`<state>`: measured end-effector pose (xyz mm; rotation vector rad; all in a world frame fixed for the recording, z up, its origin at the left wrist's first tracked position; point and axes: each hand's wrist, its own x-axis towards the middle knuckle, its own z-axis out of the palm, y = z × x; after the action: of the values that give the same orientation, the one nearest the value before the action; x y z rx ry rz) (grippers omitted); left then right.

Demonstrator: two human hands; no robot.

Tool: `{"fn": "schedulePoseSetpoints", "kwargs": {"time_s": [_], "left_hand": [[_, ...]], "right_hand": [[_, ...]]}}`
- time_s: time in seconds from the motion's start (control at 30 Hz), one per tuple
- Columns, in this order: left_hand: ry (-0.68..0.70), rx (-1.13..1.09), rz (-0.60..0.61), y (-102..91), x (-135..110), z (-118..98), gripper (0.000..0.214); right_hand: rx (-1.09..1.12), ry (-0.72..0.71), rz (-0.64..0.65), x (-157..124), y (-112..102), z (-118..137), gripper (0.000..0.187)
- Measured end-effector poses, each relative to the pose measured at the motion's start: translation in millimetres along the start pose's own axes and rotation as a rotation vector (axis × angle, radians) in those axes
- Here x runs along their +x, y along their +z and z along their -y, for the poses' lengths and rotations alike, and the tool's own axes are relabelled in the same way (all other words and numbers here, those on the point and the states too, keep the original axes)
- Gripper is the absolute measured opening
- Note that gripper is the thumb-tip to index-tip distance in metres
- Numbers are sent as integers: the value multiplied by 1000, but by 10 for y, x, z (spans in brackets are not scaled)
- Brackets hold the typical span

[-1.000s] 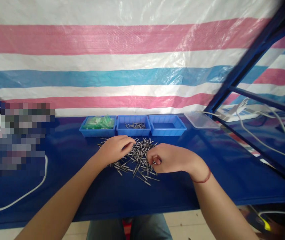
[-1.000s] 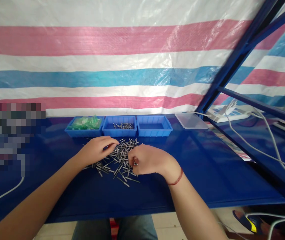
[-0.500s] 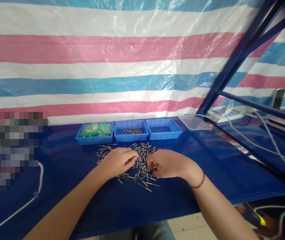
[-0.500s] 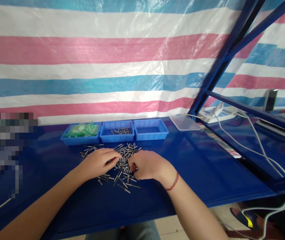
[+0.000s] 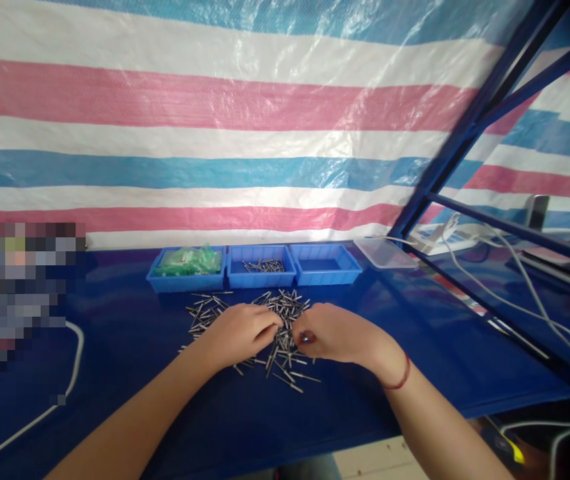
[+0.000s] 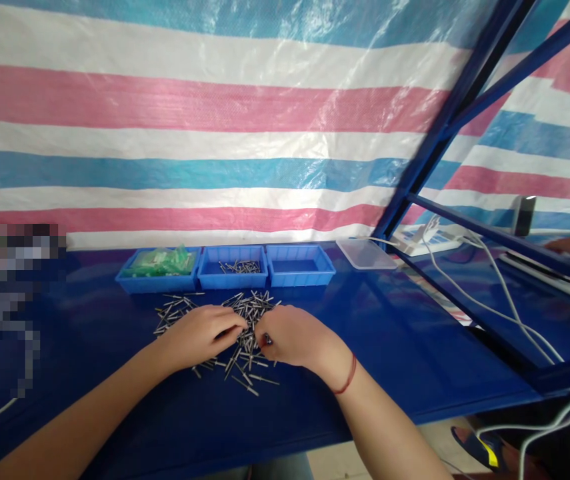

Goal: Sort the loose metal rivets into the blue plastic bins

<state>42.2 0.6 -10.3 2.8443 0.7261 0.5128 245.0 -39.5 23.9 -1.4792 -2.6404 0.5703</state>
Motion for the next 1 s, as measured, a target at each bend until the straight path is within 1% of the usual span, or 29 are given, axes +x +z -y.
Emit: {"fn": "schedulePoseSetpoints", "kwargs": {"time_s": [0.07,0.17,0.23,0.3,0.4,0.57,0.7,0.83,1.0], "left_hand": [[-3,-7,2,-12,5,-18,23],[-20,-22,9,-48,13,-49,23],[-15,-26,1,-65,18,-63,23],[17,-15,-13,-61,26,-68,25],[40,18,-53,-24,40,-59,22],[-29,7,-147,6,52,-30,18],[-74,-81,-217,-36,43,-9,17],[-127,-201,-298,-47,35,-8,15],[-252,-403,-418,-14,44,-73,11]], "right_hand": [[17,-37,33,4,-7,-13,12],[137,-113,82,12,-28,-69,7],[214,-139,71,23,-43,-118,5],[243,-145,15,43,-52,-159,2],[227,-162,-84,85,-51,-189,2],[236,-191,-210,135,-41,-180,5],[253,-191,-310,140,-60,-166,9],[263,-223,-347,144,-77,-158,19],[316,-237,-374,148,-71,-106,25]]}}
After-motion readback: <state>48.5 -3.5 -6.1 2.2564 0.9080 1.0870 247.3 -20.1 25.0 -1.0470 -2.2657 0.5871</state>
